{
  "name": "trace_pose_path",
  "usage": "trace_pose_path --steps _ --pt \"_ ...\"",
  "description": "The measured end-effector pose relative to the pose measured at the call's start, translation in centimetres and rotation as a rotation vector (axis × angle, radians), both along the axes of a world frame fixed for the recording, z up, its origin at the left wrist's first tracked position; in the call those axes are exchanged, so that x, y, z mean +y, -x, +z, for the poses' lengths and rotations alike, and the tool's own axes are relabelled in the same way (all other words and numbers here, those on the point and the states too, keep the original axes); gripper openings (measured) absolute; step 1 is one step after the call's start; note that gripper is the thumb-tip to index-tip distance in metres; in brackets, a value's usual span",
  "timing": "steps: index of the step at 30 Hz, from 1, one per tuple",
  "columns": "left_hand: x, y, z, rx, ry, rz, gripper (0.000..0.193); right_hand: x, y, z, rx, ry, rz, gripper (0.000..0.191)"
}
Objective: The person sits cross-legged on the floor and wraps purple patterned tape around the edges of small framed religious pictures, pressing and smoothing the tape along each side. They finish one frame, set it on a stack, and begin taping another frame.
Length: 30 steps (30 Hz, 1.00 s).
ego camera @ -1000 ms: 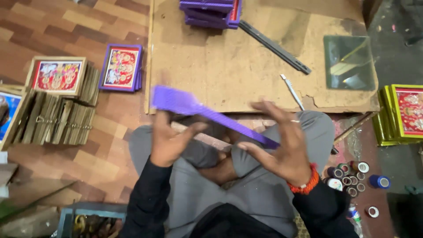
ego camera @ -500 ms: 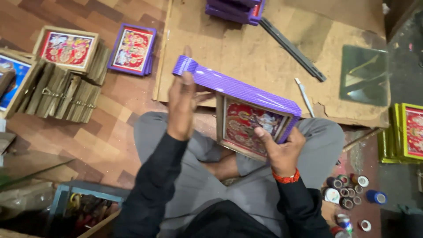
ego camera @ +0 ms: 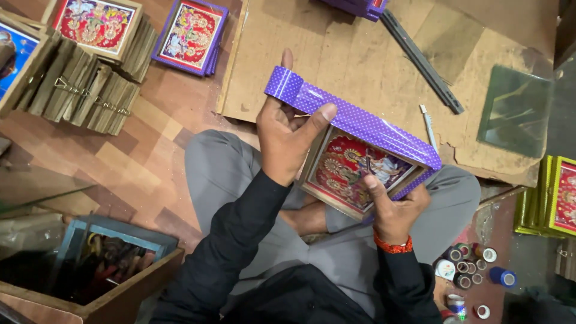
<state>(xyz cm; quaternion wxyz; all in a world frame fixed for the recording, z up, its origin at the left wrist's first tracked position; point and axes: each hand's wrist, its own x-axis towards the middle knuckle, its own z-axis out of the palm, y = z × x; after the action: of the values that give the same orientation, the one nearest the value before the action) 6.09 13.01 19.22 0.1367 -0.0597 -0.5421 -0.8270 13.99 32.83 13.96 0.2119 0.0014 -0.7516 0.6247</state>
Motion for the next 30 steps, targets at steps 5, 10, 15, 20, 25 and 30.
trace_pose_path --steps 5,10,15,20,25,30 --pt "1.2 -0.2 -1.5 0.024 -0.019 -0.022 0.098 0.6 0.4 -3.2 -0.106 0.085 0.014 0.037" --pt "3.1 0.2 -4.1 0.039 -0.079 -0.04 0.096 5.0 1.6 -3.5 -0.272 0.198 0.034 0.037" --pt "4.7 -0.1 -6.0 -0.012 -0.086 -0.066 0.095 11.3 5.1 0.9 -0.443 -0.029 0.377 0.026" --pt "4.4 0.3 -6.5 0.035 -0.118 -0.11 0.098 11.5 6.1 4.4 -0.594 -0.168 0.543 0.04" --pt "3.8 0.5 -6.7 0.036 -0.147 -0.141 0.099 9.6 7.6 7.5 -0.601 -0.27 0.701 0.058" --pt "3.8 0.0 -6.4 0.025 -0.109 -0.149 0.099 5.1 10.8 9.4 -0.587 -0.456 0.778 0.069"
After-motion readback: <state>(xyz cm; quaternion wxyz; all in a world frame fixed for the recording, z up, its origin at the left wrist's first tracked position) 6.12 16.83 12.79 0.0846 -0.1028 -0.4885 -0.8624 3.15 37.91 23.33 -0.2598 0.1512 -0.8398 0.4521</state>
